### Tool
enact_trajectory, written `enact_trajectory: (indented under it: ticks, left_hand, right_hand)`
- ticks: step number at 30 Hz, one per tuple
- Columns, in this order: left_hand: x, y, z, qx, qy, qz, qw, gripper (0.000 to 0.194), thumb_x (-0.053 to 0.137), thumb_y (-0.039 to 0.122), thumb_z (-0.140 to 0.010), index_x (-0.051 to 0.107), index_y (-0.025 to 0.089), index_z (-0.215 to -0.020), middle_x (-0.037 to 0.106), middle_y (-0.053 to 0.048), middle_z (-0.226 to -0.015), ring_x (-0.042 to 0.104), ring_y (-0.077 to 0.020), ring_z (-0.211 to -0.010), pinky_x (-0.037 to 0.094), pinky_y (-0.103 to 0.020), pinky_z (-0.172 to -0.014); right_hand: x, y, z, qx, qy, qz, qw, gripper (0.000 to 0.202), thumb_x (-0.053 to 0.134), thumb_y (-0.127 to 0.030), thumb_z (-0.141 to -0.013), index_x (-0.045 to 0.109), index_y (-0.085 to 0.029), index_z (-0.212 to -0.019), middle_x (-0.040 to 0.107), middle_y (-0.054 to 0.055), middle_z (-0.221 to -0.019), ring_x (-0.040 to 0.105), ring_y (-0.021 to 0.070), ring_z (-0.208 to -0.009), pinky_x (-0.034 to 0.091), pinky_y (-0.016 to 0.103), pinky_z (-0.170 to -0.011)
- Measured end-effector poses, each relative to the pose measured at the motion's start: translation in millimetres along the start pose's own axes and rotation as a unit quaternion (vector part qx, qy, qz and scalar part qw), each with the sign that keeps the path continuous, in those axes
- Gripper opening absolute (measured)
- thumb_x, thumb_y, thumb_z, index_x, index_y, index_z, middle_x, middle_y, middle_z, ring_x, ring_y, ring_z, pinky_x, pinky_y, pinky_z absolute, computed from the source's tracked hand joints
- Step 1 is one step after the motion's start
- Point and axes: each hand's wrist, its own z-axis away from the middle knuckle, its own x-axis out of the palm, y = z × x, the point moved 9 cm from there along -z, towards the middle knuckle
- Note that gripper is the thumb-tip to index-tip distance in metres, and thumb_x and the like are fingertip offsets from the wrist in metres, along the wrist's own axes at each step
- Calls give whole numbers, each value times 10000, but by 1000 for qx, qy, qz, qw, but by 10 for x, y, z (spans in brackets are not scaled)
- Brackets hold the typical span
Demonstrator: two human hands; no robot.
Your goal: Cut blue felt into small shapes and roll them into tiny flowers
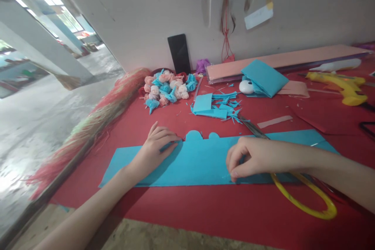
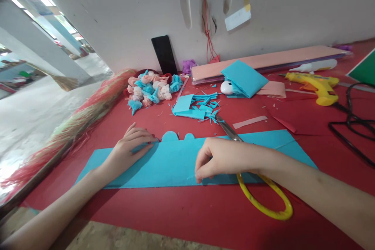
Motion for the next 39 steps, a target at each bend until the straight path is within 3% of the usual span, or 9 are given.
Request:
enact_trajectory:
  ticks: [11,20,26,30,33,36,39]
  left_hand:
    - [-27,-5,2,-22,25,-12,999,134,458,226,-881,590,206,-870,663,-18,-861,590,-161,-893,192,-534,-1081]
    - [-123,-101,14,-60,83,7,995,115,435,241,-883,531,204,-831,632,19,-774,610,-125,-738,278,-495,-1063]
    - [-214,-103,45,-72,121,26,990,59,455,207,-860,512,201,-846,640,21,-773,625,-137,-764,274,-492,-1062]
    - [-334,108,45,-53,124,44,990,78,425,157,-859,488,198,-840,613,28,-733,607,-116,-715,283,-478,-1058]
    - [-502,430,-13,-25,105,64,992,189,383,108,-863,528,209,-797,621,18,-769,599,-122,-779,291,-455,-1048]
    - [-710,795,-126,-4,81,133,988,249,368,49,-845,557,201,-793,624,1,-775,587,-138,-789,309,-438,-1008]
    - [-935,1151,-258,40,86,213,972,271,388,4,-810,576,198,-829,607,-3,-790,567,-137,-787,425,-313,-825]
  right_hand:
    - [11,-20,37,5,1,-2,1000,203,606,-316,-717,747,-170,-718,688,50,-790,615,193,-773,443,261,-700]
    - [16,7,36,4,-1,-13,1000,193,610,-302,-714,749,-168,-726,685,54,-786,613,193,-766,440,270,-693]
    - [-17,-38,69,-1,14,-26,1000,191,611,-302,-719,745,-167,-703,679,47,-754,610,179,-715,439,255,-633]
    - [-135,-234,194,-33,74,-36,996,182,621,-299,-726,721,-156,-672,661,29,-694,584,150,-653,433,240,-595]
    - [-270,-512,424,-87,158,-55,982,186,598,-306,-762,690,-176,-667,646,-3,-679,567,120,-643,429,208,-569]
    - [-436,-879,790,-194,285,-62,937,156,596,-220,-776,666,-187,-641,633,-32,-654,566,85,-628,439,159,-564]
    - [-488,-1129,1107,-263,370,-36,890,142,628,-123,-752,649,-182,-624,613,-61,-610,549,40,-568,437,103,-538]
